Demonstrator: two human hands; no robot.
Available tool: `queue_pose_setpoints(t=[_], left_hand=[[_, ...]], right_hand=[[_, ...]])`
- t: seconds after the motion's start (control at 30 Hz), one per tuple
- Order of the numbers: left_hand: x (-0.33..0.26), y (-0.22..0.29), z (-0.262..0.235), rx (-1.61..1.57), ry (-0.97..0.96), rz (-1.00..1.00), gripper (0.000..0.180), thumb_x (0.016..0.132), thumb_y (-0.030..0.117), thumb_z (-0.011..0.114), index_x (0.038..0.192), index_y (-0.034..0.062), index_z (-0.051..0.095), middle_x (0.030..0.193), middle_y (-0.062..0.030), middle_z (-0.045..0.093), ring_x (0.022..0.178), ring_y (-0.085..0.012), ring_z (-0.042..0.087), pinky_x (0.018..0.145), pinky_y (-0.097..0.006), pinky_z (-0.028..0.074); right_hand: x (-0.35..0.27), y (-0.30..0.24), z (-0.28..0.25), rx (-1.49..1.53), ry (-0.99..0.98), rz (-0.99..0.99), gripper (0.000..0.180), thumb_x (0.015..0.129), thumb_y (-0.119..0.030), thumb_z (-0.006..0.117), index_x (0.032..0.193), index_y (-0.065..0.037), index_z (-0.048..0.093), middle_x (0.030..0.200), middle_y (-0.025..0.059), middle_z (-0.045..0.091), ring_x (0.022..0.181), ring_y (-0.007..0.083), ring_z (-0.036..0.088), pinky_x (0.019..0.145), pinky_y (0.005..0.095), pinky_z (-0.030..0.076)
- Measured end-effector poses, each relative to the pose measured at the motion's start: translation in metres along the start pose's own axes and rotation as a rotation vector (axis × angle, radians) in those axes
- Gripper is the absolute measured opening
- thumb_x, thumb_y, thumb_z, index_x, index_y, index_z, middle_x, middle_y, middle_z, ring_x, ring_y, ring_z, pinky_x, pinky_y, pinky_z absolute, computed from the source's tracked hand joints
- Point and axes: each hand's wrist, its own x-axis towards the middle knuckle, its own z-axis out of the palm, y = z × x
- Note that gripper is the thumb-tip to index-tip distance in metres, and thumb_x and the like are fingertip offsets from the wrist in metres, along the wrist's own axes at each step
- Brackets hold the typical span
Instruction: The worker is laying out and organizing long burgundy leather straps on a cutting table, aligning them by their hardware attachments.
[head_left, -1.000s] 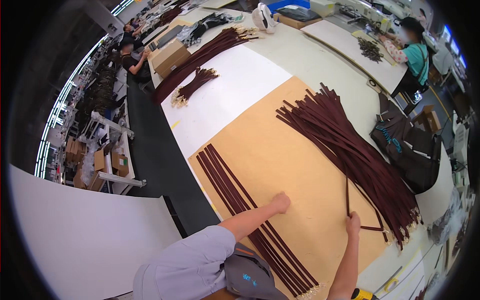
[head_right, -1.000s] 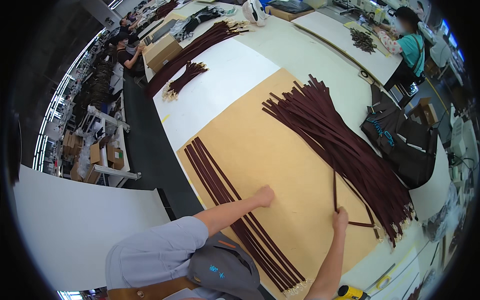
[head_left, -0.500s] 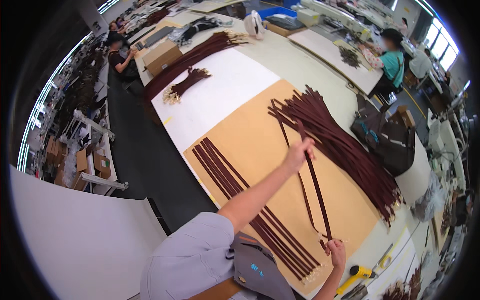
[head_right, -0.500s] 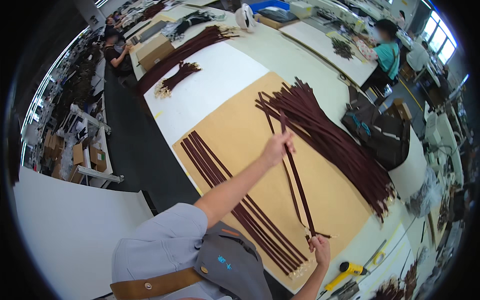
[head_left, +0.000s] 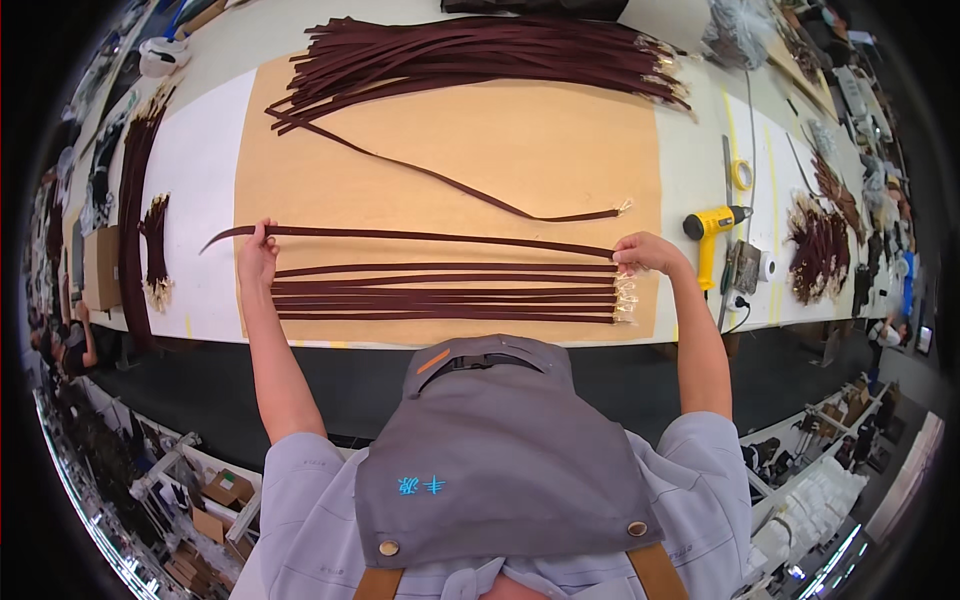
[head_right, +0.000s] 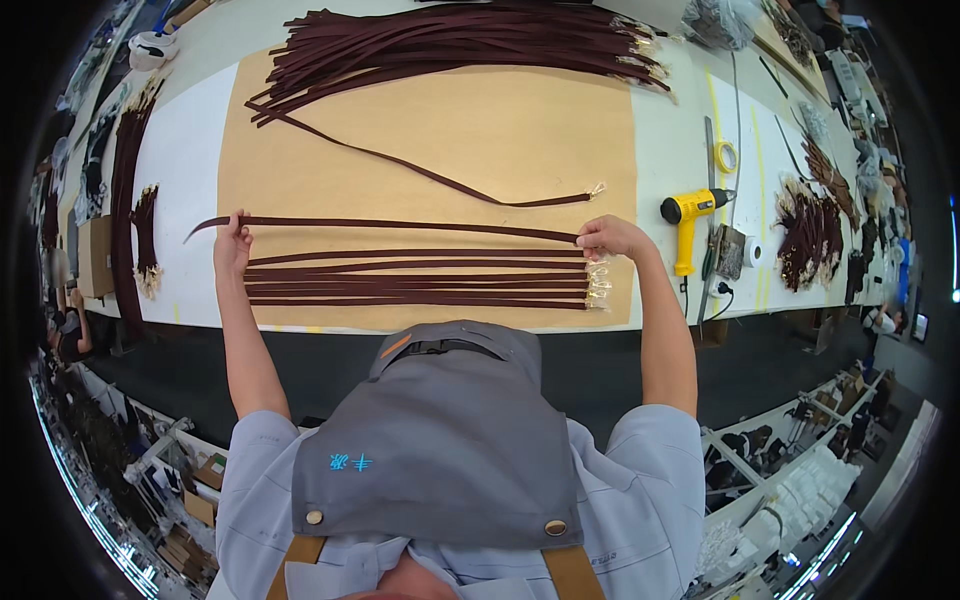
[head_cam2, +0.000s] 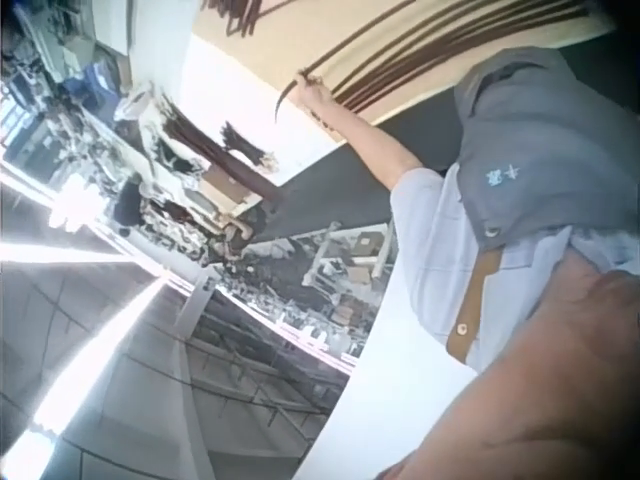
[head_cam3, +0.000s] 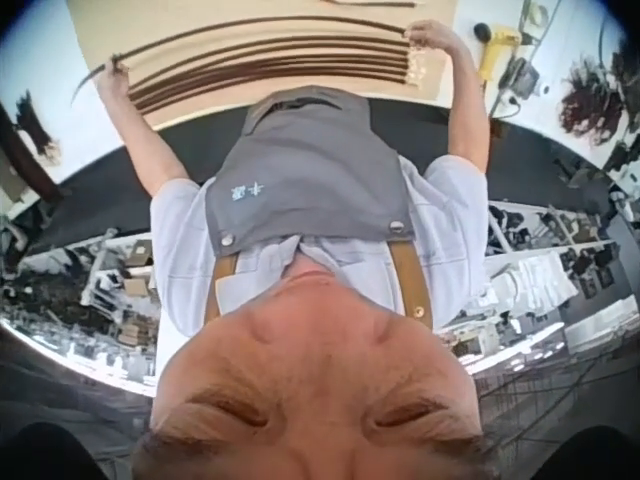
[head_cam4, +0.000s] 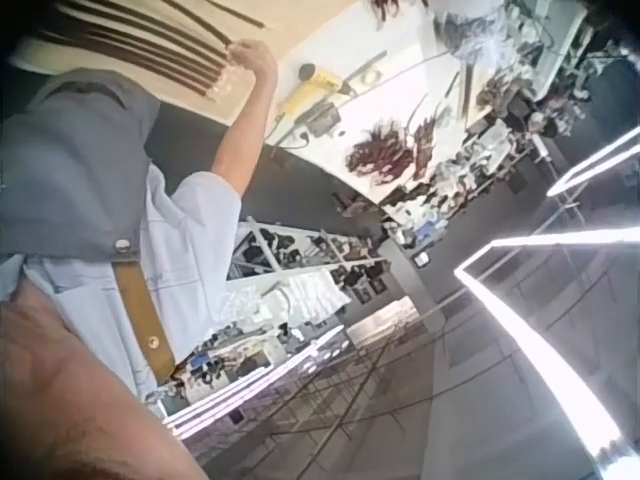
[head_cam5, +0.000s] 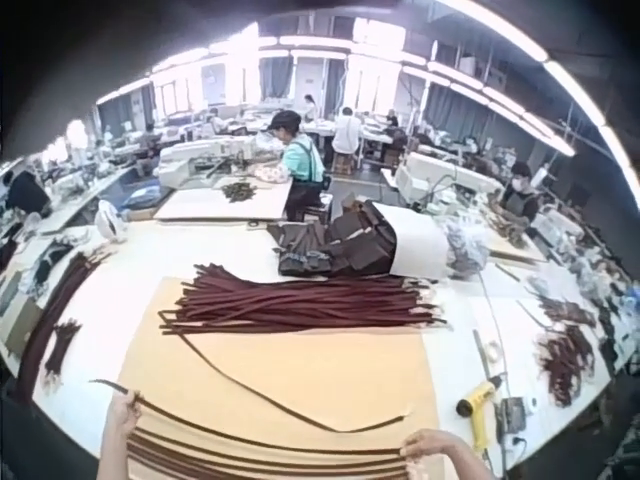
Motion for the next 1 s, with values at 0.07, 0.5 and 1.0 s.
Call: queue_pose_setpoints(t=[0.07,0.5,1.0], left_hand=[[0.009,-0.018,-0.014,-0.011,0.045,-0.036,0.021,0.092,0.019,0.05,0.104,0.0023,0.055,0.088,-0.0017,0.057,0.062,-0.0073,0.044,0.053,-0.02,0.037],[0.046,-0.089,-0.044,0.174,0.331,-0.211,0.015,0.085,0.011,0.06,0.092,0.0009,0.05,0.08,-0.0059,0.055,0.069,-0.0157,0.058,0.063,-0.027,0.052],[0.003,-0.134,0.005,1.564,0.334,-0.053,0.052,0.08,0.029,0.059,0.123,0.0046,0.044,0.135,-0.0216,0.031,0.124,-0.0361,0.033,0.099,-0.05,0.03]], right_hand=[[0.019,0.022,0.001,0.081,0.036,-0.007,0.01,0.081,-0.012,0.058,0.079,-0.002,0.06,0.066,0.0025,0.061,0.057,0.0082,0.056,0.052,0.0215,0.044],[0.095,0.105,0.008,-0.137,0.343,0.039,0.008,0.07,-0.002,0.064,0.077,0.0,0.06,0.065,0.007,0.061,0.059,0.0144,0.059,0.055,0.027,0.047],[0.104,0.12,0.019,-0.37,0.544,-0.011,0.012,0.061,-0.006,0.064,0.071,-0.003,0.058,0.064,0.0109,0.059,0.06,0.022,0.057,0.06,0.034,0.046]])
